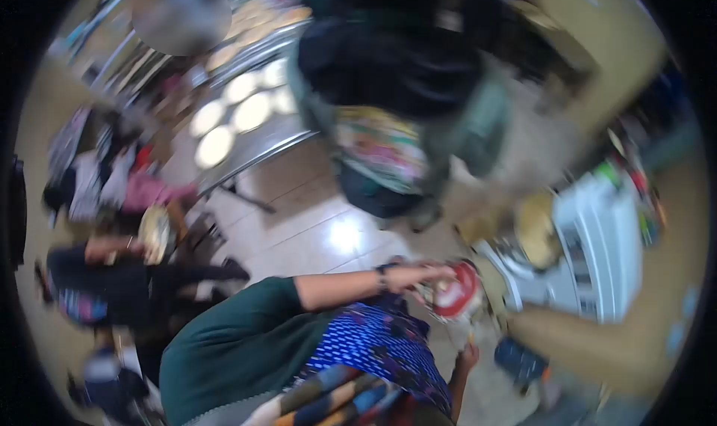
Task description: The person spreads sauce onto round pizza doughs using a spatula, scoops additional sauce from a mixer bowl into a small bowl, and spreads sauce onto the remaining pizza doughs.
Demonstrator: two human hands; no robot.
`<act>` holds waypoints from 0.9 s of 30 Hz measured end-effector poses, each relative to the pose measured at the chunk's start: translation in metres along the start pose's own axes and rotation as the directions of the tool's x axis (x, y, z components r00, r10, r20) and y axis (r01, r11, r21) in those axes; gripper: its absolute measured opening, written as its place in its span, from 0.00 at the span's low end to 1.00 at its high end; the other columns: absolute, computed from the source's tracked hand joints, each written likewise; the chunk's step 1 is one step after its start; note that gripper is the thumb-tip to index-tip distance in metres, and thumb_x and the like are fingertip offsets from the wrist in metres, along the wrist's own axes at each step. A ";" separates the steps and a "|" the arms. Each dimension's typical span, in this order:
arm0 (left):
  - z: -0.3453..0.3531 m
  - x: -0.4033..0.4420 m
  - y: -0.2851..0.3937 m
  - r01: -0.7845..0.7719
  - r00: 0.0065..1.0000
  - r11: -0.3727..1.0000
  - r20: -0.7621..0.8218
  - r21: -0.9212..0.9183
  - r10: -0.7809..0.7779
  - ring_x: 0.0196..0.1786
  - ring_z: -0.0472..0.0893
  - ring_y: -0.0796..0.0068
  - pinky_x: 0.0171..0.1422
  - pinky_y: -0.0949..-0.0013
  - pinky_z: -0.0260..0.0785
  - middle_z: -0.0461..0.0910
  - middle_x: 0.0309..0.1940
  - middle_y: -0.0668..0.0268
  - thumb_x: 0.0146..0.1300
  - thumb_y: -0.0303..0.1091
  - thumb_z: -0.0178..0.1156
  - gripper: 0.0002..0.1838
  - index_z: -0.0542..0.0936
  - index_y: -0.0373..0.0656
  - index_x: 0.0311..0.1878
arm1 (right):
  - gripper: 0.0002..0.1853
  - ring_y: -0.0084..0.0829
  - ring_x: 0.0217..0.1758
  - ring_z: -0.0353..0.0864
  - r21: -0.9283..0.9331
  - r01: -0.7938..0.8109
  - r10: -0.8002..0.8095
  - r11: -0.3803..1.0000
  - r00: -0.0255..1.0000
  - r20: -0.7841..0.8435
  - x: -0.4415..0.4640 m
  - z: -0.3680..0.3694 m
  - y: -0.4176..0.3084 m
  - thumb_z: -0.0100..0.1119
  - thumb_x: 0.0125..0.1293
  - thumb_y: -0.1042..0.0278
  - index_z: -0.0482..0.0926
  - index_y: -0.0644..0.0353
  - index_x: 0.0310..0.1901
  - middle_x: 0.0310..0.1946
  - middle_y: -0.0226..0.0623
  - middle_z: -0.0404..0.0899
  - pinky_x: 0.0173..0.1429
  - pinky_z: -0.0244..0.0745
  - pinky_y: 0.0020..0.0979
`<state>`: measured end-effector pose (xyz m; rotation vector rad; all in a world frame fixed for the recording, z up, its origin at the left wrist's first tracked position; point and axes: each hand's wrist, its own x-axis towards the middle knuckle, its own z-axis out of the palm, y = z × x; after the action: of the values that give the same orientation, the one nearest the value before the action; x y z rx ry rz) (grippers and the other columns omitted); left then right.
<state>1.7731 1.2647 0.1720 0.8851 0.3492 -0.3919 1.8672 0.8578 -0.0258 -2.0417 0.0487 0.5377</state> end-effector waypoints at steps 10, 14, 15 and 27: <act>0.021 0.080 0.065 -0.192 0.881 0.891 -0.327 0.411 0.341 0.48 0.81 0.62 0.50 0.61 0.76 0.80 0.46 0.53 0.39 0.63 0.75 0.48 0.72 0.38 0.57 | 0.14 0.38 0.42 0.79 -0.489 0.794 -0.518 0.360 0.606 0.603 0.298 -0.009 -0.058 0.55 0.67 0.69 0.81 0.63 0.51 0.38 0.44 0.80 0.45 0.74 0.37; -0.013 0.085 0.049 -0.205 0.867 0.792 -0.268 0.575 0.420 0.57 0.77 0.52 0.62 0.61 0.69 0.78 0.52 0.49 0.37 0.62 0.75 0.54 0.68 0.38 0.63 | 0.14 0.39 0.45 0.79 -0.438 0.824 -0.500 0.359 0.567 0.655 0.312 0.076 -0.092 0.55 0.67 0.68 0.81 0.63 0.51 0.40 0.45 0.80 0.48 0.74 0.37; -0.025 0.088 0.042 -0.181 0.835 0.724 -0.285 0.666 0.470 0.58 0.77 0.52 0.63 0.61 0.68 0.78 0.53 0.48 0.36 0.62 0.75 0.55 0.67 0.37 0.65 | 0.14 0.40 0.45 0.79 -0.436 0.825 -0.496 0.360 0.565 0.660 0.310 0.099 -0.099 0.54 0.67 0.68 0.81 0.63 0.51 0.40 0.45 0.80 0.48 0.74 0.37; -0.056 0.057 -0.010 -0.225 0.778 0.705 -0.311 0.673 0.545 0.48 0.82 0.65 0.55 0.63 0.73 0.83 0.47 0.55 0.46 0.56 0.74 0.37 0.81 0.34 0.51 | 0.14 0.43 0.52 0.79 -0.665 0.498 -0.403 0.556 0.862 0.309 0.177 0.050 -0.028 0.54 0.68 0.68 0.81 0.63 0.51 0.46 0.49 0.81 0.56 0.73 0.36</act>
<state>1.8112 1.2931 0.1067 1.6800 0.4957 0.1743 2.0162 0.9470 -0.0936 -2.6506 -0.9014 0.3656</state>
